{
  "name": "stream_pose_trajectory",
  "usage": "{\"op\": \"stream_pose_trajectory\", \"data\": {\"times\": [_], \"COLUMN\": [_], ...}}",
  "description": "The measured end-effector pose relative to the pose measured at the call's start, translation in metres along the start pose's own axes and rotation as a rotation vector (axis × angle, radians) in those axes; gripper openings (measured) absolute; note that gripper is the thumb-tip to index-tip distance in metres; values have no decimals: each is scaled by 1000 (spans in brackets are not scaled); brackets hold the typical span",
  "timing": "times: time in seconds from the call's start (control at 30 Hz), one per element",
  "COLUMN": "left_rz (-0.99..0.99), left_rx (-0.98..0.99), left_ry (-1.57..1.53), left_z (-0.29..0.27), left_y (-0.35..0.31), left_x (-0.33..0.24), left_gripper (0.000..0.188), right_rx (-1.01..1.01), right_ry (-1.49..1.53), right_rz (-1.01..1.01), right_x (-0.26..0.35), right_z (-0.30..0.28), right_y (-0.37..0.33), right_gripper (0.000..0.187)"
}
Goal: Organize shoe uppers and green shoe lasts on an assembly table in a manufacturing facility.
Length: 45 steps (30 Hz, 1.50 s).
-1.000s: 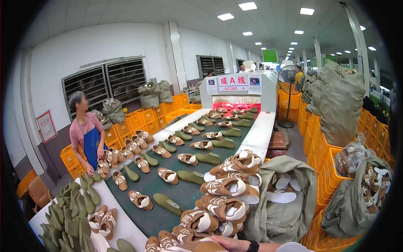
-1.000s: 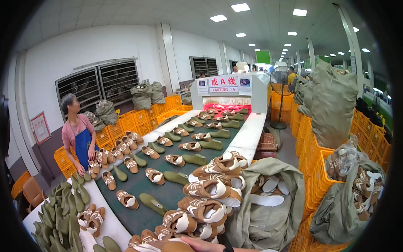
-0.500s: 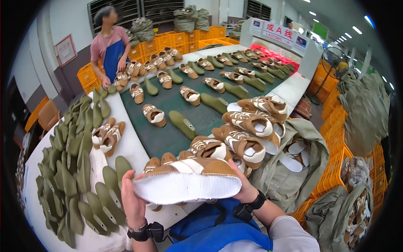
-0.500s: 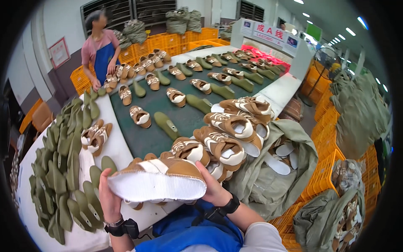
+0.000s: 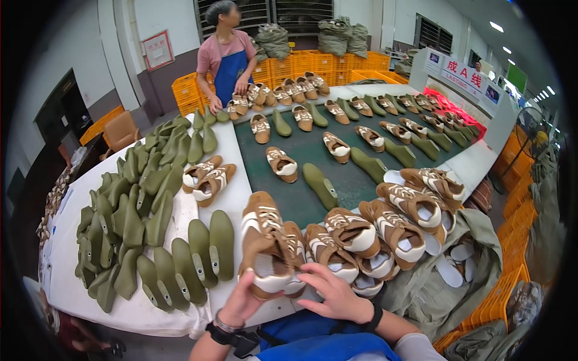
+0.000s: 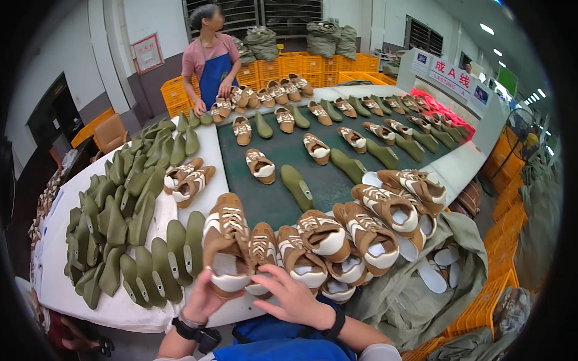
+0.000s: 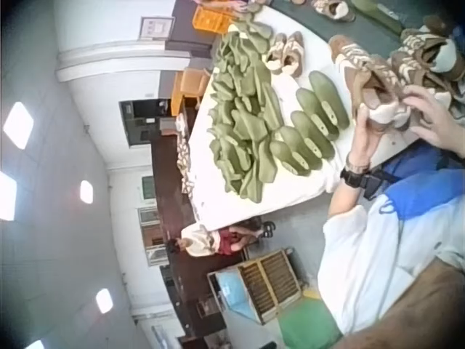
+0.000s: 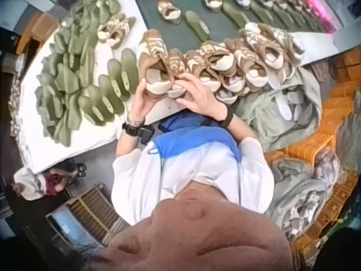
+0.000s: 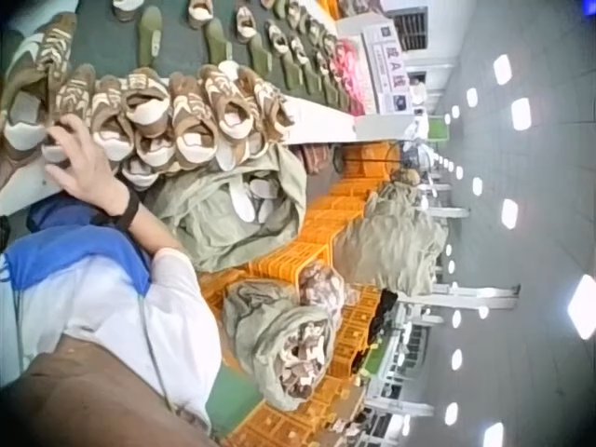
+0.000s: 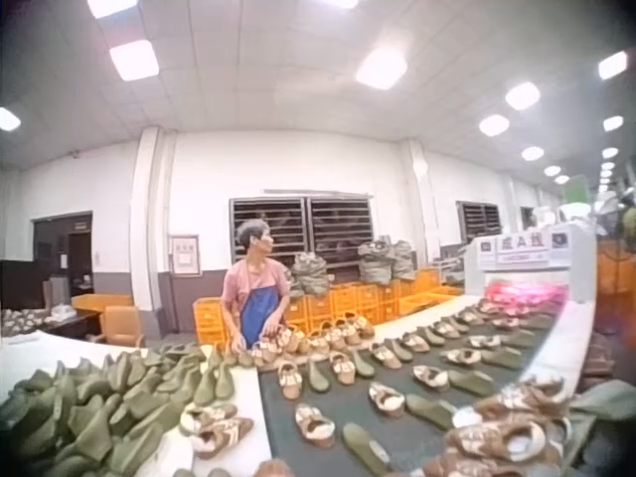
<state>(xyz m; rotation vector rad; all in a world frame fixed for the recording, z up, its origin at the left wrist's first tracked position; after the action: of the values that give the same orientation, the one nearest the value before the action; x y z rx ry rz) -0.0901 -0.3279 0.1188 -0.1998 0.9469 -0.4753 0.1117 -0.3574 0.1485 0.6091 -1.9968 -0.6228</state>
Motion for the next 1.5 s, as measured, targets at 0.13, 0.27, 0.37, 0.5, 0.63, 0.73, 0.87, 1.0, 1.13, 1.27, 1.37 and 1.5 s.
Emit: {"op": "stream_pose_trajectory", "data": {"times": [0.13, 0.27, 0.37, 0.5, 0.63, 0.73, 0.87, 1.0, 1.13, 1.27, 1.37, 1.5], "left_rz": [43, 245, 323, 416, 397, 434, 492, 450, 450, 425, 411, 336], "left_rx": [41, -167, -557, -662, -344, -266, -403, -324, -323, -377, -400, -415], "left_ry": [-149, -260, -370, -255, 190, 359, 689, 704, 741, 799, 812, 846], "left_z": [-45, -135, -189, -190, -105, -89, 63, 72, 90, 108, 110, 112], "left_y": [47, 138, 174, 193, 155, 118, 38, 33, 18, 17, 14, 17], "left_x": [-78, -176, -189, -178, -160, -151, -64, -34, -16, -8, -1, 3], "left_gripper": [56, 64, 73, 55, 41, 47, 44, 43, 42, 42, 44, 46], "right_rx": [-66, -141, -305, -618, -1102, -1345, -1150, -947, -737, -530, -430, -315], "right_ry": [-33, -41, -109, -251, -160, -286, -910, -1073, -1158, -1251, -1270, -1201], "right_rz": [76, 236, 306, 540, 720, 780, 1150, 1235, 1346, 1377, 1363, 1511], "right_x": [-7, -8, -6, -43, -112, -182, -270, -283, -304, -342, -368, -381], "right_z": [-32, -55, -77, -138, -230, -286, -309, -303, -317, -323, -316, -321], "right_y": [-18, -41, -49, -103, -174, -241, -362, -378, -358, -330, -302, -296], "right_gripper": [41, 39, 36, 23, 17, 15, 23, 27, 32, 38, 42, 41]}}
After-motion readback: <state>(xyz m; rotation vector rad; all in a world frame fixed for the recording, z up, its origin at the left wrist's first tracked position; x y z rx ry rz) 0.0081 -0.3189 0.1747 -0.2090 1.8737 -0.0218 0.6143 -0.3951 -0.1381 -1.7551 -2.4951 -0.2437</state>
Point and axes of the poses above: each hand's wrist, its own y-axis towards the middle knuckle, its own z-axis out of the palm, x = y × z, the point moved 2 cm from there along y, towards the middle knuckle, and after that the axes turned 14 degrees about -x, right-handed, at the moved point
